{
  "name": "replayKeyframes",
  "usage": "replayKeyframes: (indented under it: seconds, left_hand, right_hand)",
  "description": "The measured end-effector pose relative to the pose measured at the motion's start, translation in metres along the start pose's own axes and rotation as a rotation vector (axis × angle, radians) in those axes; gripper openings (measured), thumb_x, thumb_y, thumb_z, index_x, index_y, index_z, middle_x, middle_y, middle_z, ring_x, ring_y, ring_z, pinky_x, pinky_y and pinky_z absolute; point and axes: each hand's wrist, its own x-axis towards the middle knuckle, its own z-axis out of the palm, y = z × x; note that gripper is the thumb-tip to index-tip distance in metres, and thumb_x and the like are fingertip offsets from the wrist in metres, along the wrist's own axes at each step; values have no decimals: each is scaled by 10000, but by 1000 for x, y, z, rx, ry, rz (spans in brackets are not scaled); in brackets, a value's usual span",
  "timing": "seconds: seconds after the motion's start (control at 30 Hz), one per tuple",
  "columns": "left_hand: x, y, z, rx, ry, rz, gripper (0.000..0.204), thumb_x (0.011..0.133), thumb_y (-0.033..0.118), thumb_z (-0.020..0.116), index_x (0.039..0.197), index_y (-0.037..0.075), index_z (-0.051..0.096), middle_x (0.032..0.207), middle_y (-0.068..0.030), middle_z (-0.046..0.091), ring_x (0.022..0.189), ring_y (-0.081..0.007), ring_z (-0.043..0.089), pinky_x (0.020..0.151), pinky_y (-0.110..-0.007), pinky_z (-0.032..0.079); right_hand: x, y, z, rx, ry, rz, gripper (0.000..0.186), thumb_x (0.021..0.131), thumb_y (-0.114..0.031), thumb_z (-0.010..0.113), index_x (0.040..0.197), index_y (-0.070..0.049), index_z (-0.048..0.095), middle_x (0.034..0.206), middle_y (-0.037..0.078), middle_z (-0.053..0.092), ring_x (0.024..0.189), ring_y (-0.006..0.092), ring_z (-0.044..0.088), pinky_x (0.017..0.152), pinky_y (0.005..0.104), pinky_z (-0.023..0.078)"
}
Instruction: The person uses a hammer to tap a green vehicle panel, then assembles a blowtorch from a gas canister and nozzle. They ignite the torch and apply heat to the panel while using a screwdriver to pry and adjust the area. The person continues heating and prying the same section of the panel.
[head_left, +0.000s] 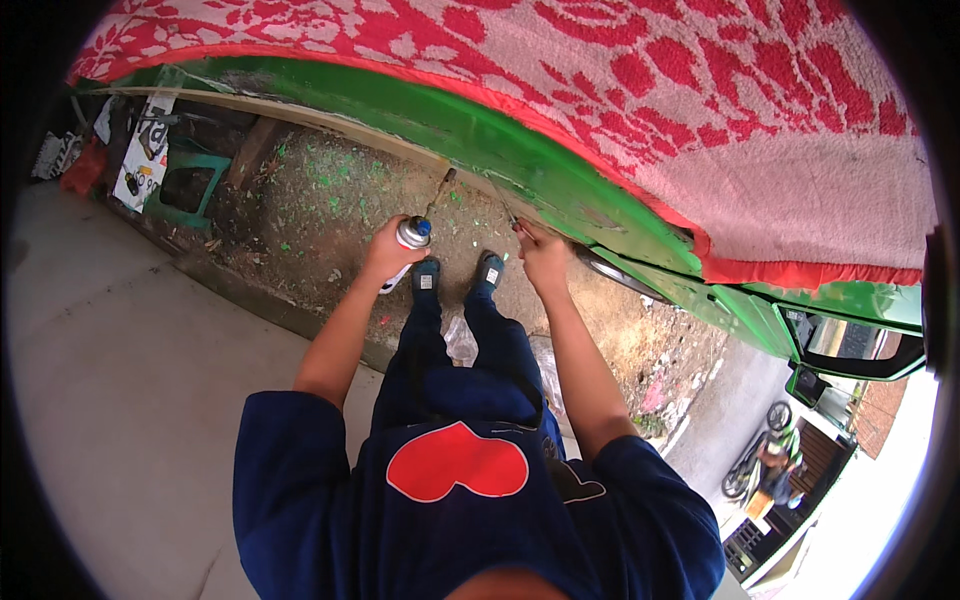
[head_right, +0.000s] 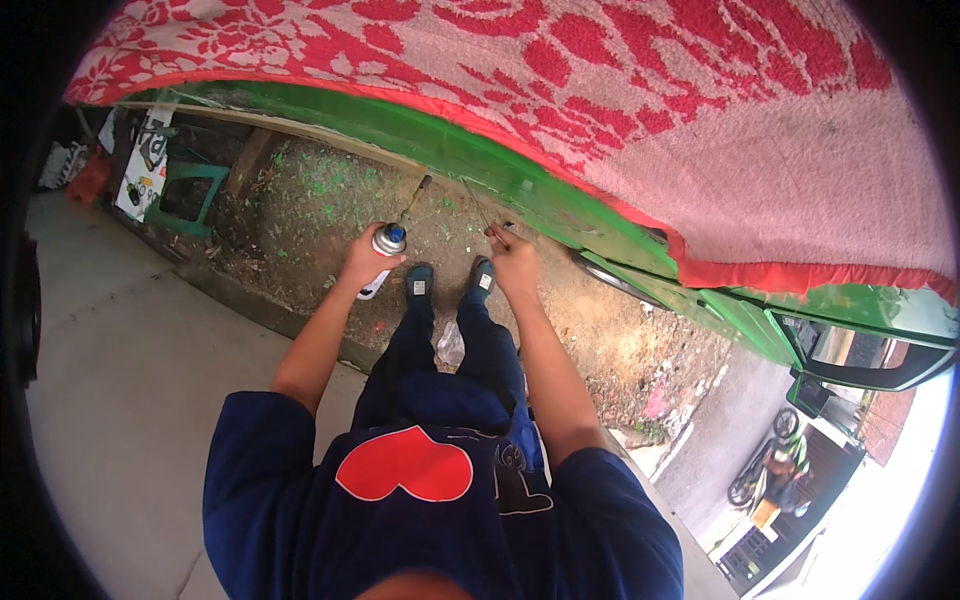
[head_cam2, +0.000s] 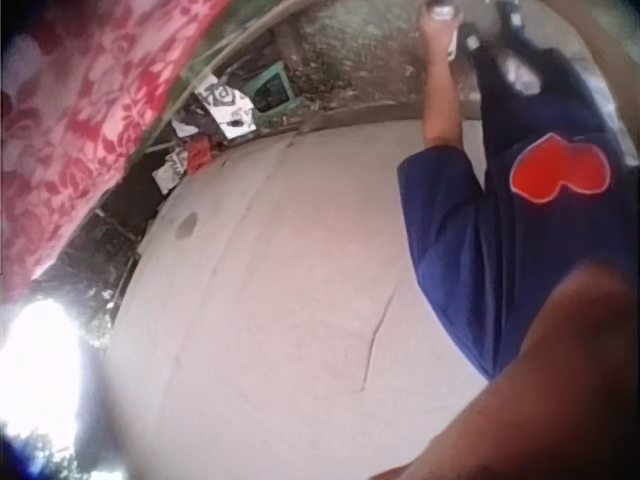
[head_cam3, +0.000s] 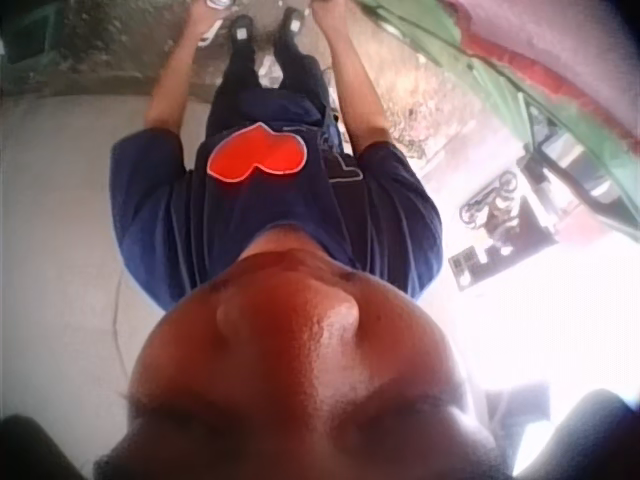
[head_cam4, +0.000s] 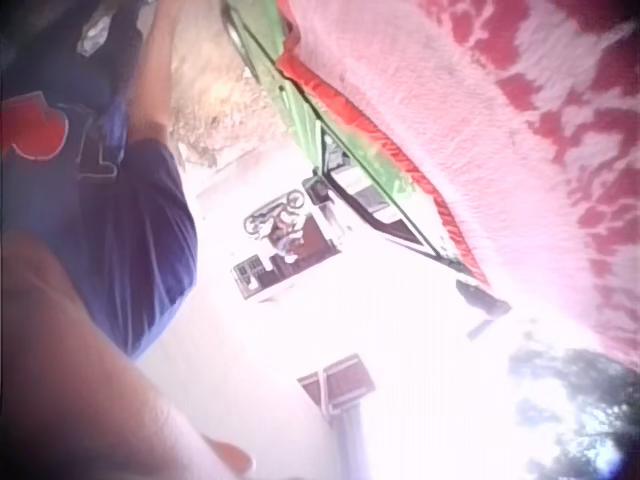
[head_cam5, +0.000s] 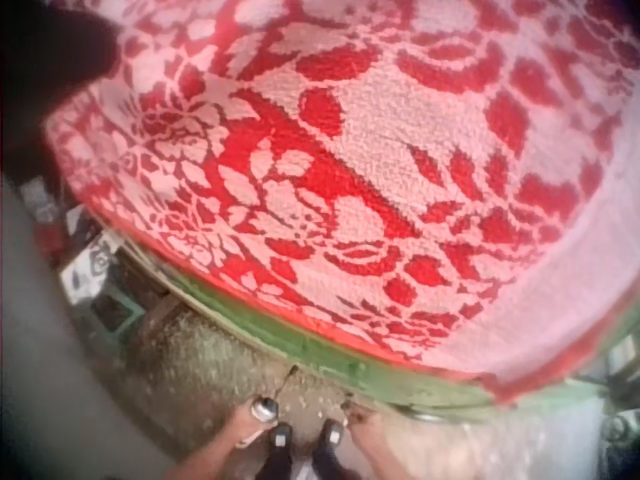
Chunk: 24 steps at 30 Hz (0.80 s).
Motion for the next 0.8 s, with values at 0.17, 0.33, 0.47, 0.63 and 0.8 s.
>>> replayKeyframes:
  seconds: [0.17, 0.33, 0.47, 0.63, 0.8]
  left_hand:
    - [0, 7, -1, 11, 35, -4, 706, 625, 261, 898, 1206, 8, 587, 1088, -181, 693, 1020, -307, 683, 898, -391, 522]
    - [-7, 9, -3, 13, 15, 5, 707, 625, 267, 894, 1204, 5, 587, 1083, -184, 694, 1016, -313, 683, 896, -396, 522]
    - [-13, 9, -7, 28, 30, -22, 774, 632, 282, 898, 1271, 4, 560, 1117, -179, 698, 1059, -279, 683, 916, -389, 522]
    - [-13, 8, -8, -15, 27, -34, 734, 630, 268, 891, 1237, 1, 576, 1105, -183, 696, 1034, -304, 683, 902, -393, 522]
    - [-18, -8, -12, -39, 55, -17, 732, 630, 269, 890, 1240, 10, 579, 1098, -179, 699, 1025, -306, 687, 890, -392, 527]
  right_hand:
    - [3, -10, 2, 91, -27, 32, 305, 941, -135, 639, 1228, -38, 678, 976, 102, 737, 696, 147, 612, 653, 287, 497]
    - [8, 4, 27, 47, 40, -131, 317, 960, -125, 621, 1261, -33, 663, 873, 46, 729, 579, 84, 542, 552, 273, 475]
    - [-3, -12, 9, 208, -18, 125, 295, 932, -127, 645, 1214, -54, 693, 953, 140, 750, 607, 143, 608, 636, 303, 513]
    - [8, -27, 39, 149, -7, 16, 318, 934, -119, 645, 1238, -32, 675, 969, 111, 754, 589, 121, 590, 610, 292, 504]
    - [0, -17, 23, 185, 0, 44, 313, 940, -168, 652, 1233, -63, 689, 879, 108, 745, 580, 101, 580, 589, 285, 486]
